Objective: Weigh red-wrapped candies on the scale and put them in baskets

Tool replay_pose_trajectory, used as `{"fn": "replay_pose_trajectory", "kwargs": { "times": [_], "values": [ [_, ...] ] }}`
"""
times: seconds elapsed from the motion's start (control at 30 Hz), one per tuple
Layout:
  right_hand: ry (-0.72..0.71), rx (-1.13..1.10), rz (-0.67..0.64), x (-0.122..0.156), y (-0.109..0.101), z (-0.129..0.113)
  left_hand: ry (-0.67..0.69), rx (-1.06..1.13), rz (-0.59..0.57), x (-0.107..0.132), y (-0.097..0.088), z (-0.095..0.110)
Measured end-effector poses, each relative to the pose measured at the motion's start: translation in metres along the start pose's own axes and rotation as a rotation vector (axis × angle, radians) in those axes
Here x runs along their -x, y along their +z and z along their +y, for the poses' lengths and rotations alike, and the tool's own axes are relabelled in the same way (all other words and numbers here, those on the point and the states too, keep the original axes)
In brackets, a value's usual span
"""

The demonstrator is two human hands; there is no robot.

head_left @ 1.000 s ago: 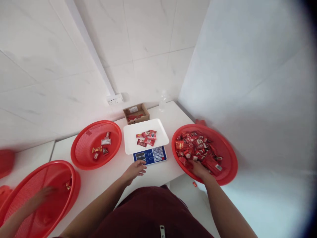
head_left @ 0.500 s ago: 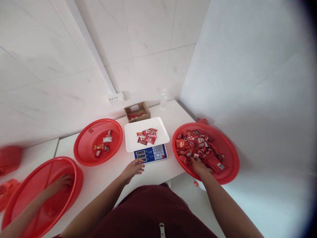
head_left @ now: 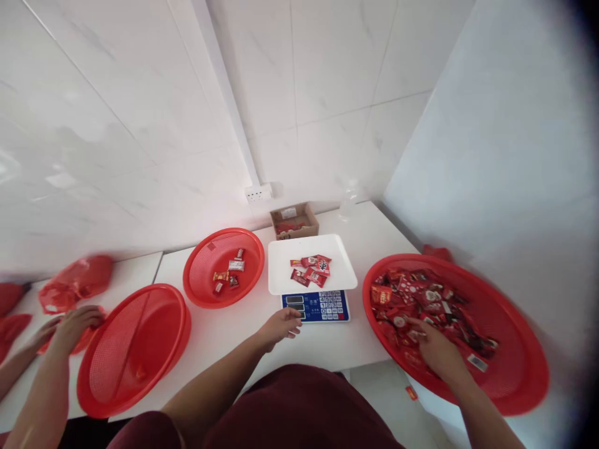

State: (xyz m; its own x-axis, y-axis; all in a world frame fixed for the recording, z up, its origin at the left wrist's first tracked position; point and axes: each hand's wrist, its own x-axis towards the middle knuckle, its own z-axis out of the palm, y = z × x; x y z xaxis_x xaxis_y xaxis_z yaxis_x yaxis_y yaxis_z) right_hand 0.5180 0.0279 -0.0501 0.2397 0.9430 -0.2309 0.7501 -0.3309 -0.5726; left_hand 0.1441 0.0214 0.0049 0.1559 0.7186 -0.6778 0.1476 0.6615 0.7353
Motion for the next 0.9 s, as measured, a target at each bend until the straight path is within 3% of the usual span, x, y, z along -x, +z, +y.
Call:
{"fn": "replay_pose_trajectory", "kwargs": {
  "times": [0.13,0.3,0.4,0.6,0.73,0.9],
  "values": [
    [-0.022,-0.134,0.015,0.007,-0.009,-0.034,0.017,-0.049,-0.008,-0.005,0.002,0.003],
    [0.049,-0.335,0.033,0.016,-0.011,-0.076,0.032,-0.07,-0.034,-0.005,0.005,0.005],
    [-0.014,-0.499,-0.011,0.027,0.003,-0.106,0.045,-0.048,-0.106,-0.004,0.01,0.004],
    [-0.311,-0.621,-0.302,0.062,0.055,-0.163,0.066,0.031,-0.342,0.002,0.027,0.005],
    [-0.374,-0.555,-0.411,0.073,0.074,-0.17,0.029,0.069,-0.339,0.009,0.022,0.001],
    [-0.179,-0.509,-0.525,0.074,0.079,-0.16,0.046,0.053,-0.331,0.015,0.006,-0.007]
  ]
}}
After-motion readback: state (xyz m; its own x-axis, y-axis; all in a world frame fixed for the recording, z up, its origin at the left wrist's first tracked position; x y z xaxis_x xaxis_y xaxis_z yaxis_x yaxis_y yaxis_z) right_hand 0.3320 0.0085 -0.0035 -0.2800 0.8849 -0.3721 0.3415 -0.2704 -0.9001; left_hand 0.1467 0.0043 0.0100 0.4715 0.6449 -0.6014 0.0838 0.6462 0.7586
